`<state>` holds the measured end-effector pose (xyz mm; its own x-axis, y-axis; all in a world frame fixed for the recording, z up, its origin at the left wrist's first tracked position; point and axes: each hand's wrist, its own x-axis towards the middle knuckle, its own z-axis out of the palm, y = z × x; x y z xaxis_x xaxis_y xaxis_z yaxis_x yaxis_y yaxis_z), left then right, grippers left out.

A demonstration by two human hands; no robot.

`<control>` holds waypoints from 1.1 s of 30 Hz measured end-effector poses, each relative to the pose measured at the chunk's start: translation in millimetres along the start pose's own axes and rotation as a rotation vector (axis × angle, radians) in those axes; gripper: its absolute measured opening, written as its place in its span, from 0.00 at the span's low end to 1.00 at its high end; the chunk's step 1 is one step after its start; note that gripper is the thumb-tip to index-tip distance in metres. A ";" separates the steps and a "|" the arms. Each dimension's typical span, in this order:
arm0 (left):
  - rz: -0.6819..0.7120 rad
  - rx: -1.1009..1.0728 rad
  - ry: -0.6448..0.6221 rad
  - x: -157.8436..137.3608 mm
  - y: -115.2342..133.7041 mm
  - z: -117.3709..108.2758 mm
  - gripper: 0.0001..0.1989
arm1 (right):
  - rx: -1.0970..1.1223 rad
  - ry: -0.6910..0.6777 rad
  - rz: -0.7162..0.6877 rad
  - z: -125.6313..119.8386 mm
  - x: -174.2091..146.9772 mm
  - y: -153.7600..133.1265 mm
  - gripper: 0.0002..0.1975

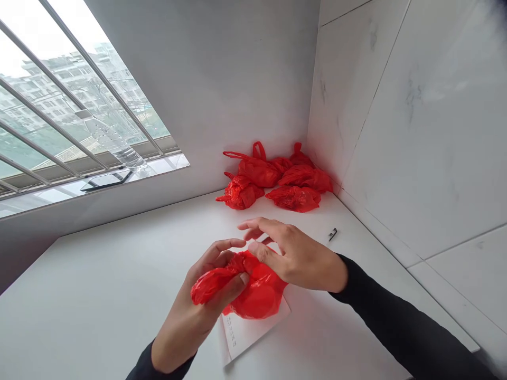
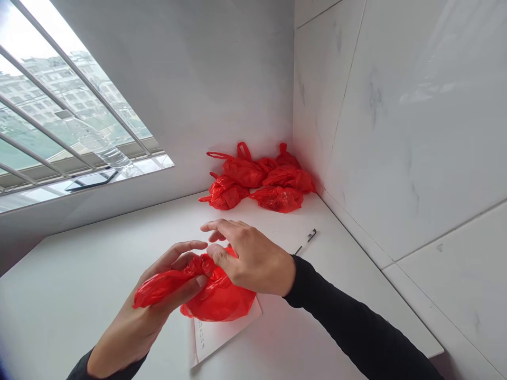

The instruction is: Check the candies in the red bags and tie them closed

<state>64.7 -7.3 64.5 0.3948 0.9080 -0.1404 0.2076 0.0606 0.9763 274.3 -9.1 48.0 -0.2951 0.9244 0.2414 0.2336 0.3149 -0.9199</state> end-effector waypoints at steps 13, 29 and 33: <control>0.636 0.698 0.297 6.5 -46.3 -18.9 0.14 | 0.235 -0.374 0.149 16.8 15.6 35.1 0.13; 0.452 0.825 0.155 -5.2 -60.8 -43.1 0.23 | -0.029 -0.110 0.212 -3.0 23.8 42.4 0.03; 0.378 0.861 0.202 -24.2 -67.2 -52.9 0.23 | -0.002 -0.229 0.211 -4.6 26.7 54.1 0.03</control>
<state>-6.2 -11.4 11.0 0.4254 0.8644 0.2681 0.7163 -0.5027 0.4839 283.4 33.6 6.1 -0.4411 0.8969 -0.0308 0.3135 0.1219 -0.9417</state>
